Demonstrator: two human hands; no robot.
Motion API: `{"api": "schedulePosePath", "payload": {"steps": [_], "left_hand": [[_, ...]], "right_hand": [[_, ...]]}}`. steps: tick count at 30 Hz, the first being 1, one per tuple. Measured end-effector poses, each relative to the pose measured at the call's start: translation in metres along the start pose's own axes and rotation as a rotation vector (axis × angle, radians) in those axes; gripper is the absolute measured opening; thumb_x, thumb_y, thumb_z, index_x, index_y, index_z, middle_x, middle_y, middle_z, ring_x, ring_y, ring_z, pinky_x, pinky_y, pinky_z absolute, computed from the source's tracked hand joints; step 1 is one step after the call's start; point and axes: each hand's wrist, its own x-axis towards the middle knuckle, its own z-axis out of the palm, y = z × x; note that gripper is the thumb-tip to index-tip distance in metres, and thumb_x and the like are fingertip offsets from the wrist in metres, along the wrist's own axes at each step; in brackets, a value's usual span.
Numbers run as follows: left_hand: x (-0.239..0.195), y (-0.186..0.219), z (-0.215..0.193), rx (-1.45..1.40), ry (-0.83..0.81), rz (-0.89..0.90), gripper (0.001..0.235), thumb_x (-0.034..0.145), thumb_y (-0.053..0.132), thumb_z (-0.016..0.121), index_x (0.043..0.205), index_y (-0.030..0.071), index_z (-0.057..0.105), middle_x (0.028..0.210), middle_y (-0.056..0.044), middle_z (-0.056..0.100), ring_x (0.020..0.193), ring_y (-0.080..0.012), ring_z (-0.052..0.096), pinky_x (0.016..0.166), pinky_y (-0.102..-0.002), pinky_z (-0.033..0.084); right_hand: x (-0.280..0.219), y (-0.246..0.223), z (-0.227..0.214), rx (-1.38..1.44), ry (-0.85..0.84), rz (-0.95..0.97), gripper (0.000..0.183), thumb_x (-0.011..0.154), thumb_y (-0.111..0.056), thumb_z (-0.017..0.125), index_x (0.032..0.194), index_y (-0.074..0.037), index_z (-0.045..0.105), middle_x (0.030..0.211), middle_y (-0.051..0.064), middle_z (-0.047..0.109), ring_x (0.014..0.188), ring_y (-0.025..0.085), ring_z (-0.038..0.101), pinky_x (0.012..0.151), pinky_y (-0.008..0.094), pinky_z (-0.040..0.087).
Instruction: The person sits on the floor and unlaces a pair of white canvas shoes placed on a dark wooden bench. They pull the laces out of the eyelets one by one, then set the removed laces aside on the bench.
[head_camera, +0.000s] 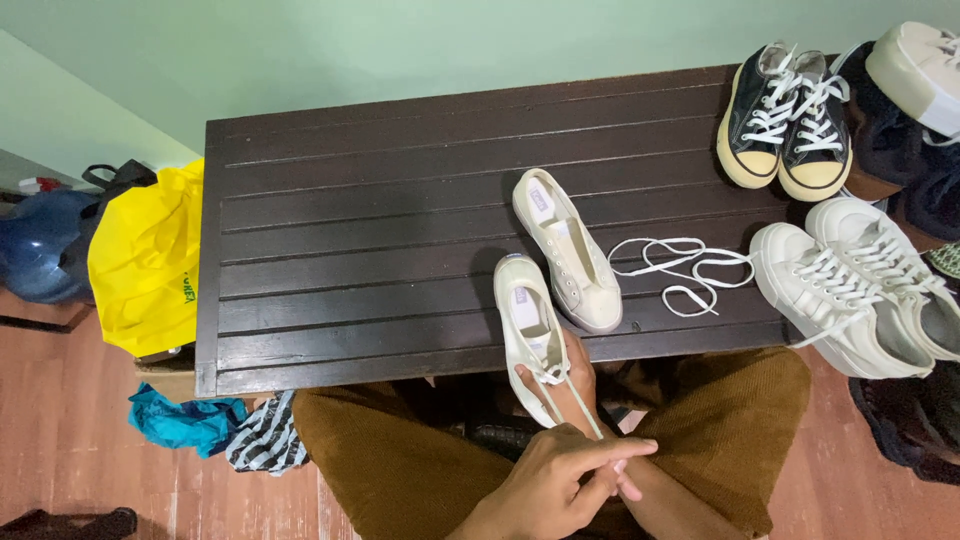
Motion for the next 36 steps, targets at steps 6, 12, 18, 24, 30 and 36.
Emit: {"api": "schedulePosePath", "payload": {"steps": [6,12,18,24,30,36], "left_hand": [[-0.032,-0.03,0.007,-0.434,0.229,-0.076,0.035,0.106,0.018,0.044,0.136,0.0,0.038,0.089,-0.019,0.071,0.07,-0.0202,0.063,0.073,-0.034,0.056],[-0.012,-0.015,-0.077,-0.194,1.071,0.062,0.032,0.102,0.015,0.046,0.131,0.002,0.048,0.072,-0.016,0.065,0.064,-0.0214,0.061,0.069,-0.031,0.051],[-0.012,-0.016,-0.104,0.064,1.284,-0.004,0.023,0.101,0.01,0.046,0.121,0.003,0.055,0.096,-0.014,0.068,0.087,-0.021,0.067,0.083,-0.034,0.059],[-0.016,-0.072,-0.061,-0.033,0.93,-0.377,0.026,0.091,0.015,0.058,0.116,0.009,0.063,0.129,-0.009,0.061,0.119,-0.0187,0.057,0.102,-0.032,0.046],[0.003,-0.095,-0.038,0.097,0.539,-0.699,0.068,0.089,0.025,0.067,0.144,-0.001,0.038,0.14,-0.035,0.035,0.129,-0.0525,0.042,0.106,-0.063,0.035],[0.024,-0.095,-0.032,0.32,0.418,-0.742,0.066,0.093,0.031,0.06,0.148,0.006,0.034,0.141,-0.029,0.04,0.127,-0.0487,0.046,0.102,-0.057,0.042]], "right_hand": [[0.005,0.046,0.026,0.184,0.152,0.263,0.075,0.057,-0.021,0.09,0.126,-0.012,0.06,0.106,0.003,0.071,0.093,0.01,0.063,0.086,0.023,0.051],[0.016,0.012,0.008,0.291,-0.018,0.361,0.077,0.062,-0.015,0.086,0.131,-0.006,0.054,0.12,0.008,0.069,0.102,0.016,0.064,0.093,0.033,0.051],[0.02,-0.004,0.004,0.111,-0.009,0.287,0.07,0.063,-0.023,0.086,0.126,-0.01,0.06,0.112,0.005,0.072,0.095,0.014,0.065,0.082,0.029,0.051],[0.022,0.002,0.008,0.165,-0.029,0.312,0.068,0.064,-0.015,0.086,0.126,-0.008,0.058,0.113,0.008,0.072,0.095,0.015,0.067,0.086,0.029,0.053],[0.019,-0.054,-0.003,0.094,-0.059,0.354,0.082,0.071,-0.023,0.082,0.139,0.002,0.045,0.129,0.03,0.053,0.128,0.045,0.047,0.106,0.055,0.039],[0.02,-0.023,-0.007,-0.01,-0.132,0.097,0.083,0.075,-0.01,0.071,0.147,0.003,0.032,0.139,0.033,0.045,0.134,0.05,0.036,0.115,0.061,0.005]]}}
